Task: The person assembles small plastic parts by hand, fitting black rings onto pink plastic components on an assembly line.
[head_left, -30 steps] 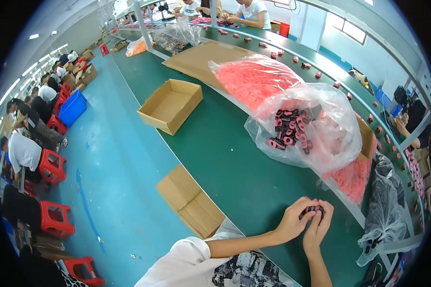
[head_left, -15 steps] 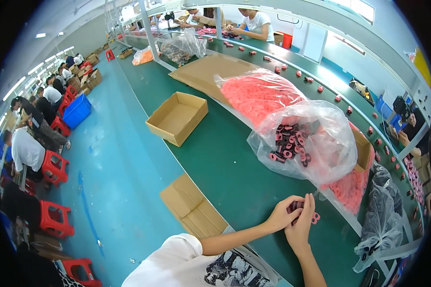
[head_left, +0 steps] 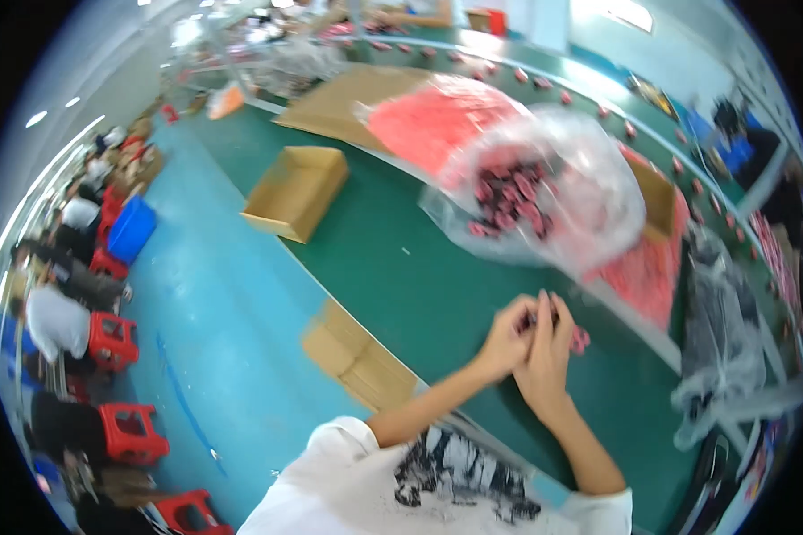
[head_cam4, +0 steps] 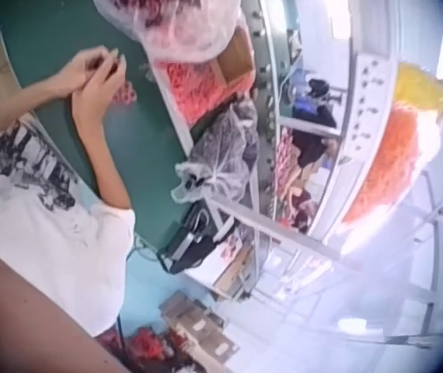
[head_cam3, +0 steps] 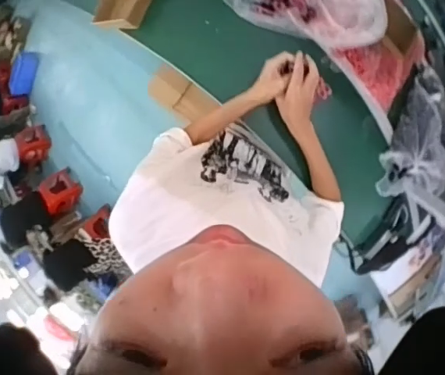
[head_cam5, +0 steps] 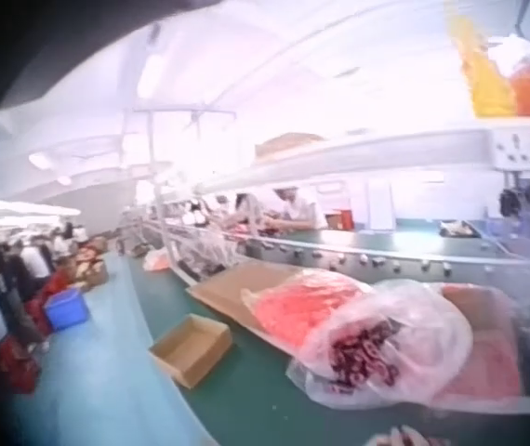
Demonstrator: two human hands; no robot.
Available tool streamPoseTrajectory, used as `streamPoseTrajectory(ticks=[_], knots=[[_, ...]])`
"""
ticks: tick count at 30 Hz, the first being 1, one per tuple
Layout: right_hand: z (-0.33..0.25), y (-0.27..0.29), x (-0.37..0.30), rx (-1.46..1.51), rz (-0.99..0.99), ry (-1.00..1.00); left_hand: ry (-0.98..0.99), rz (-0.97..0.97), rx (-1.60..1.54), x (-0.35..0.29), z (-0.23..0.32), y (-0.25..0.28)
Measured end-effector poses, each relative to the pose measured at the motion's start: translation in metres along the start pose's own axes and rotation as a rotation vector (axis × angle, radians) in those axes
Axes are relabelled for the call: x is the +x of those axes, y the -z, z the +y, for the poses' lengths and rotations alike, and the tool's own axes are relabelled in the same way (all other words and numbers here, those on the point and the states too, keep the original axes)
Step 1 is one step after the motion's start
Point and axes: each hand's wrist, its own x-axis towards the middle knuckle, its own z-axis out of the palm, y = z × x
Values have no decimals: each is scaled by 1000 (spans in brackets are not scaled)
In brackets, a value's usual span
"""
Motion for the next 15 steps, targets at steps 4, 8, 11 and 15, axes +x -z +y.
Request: streamPoseTrajectory(ticks=[4,8,11,15], knots=[[2,20,50,213,98,66,-146,-20,275,36,49,-2],[30,15,131,267,249,176,-409,-80,473,117,81,12],[72,10,194,317,124,123,-453,-76,531,194,78,29],[129,-30,233,65,88,199,-358,-123,1030,246,75,64]])
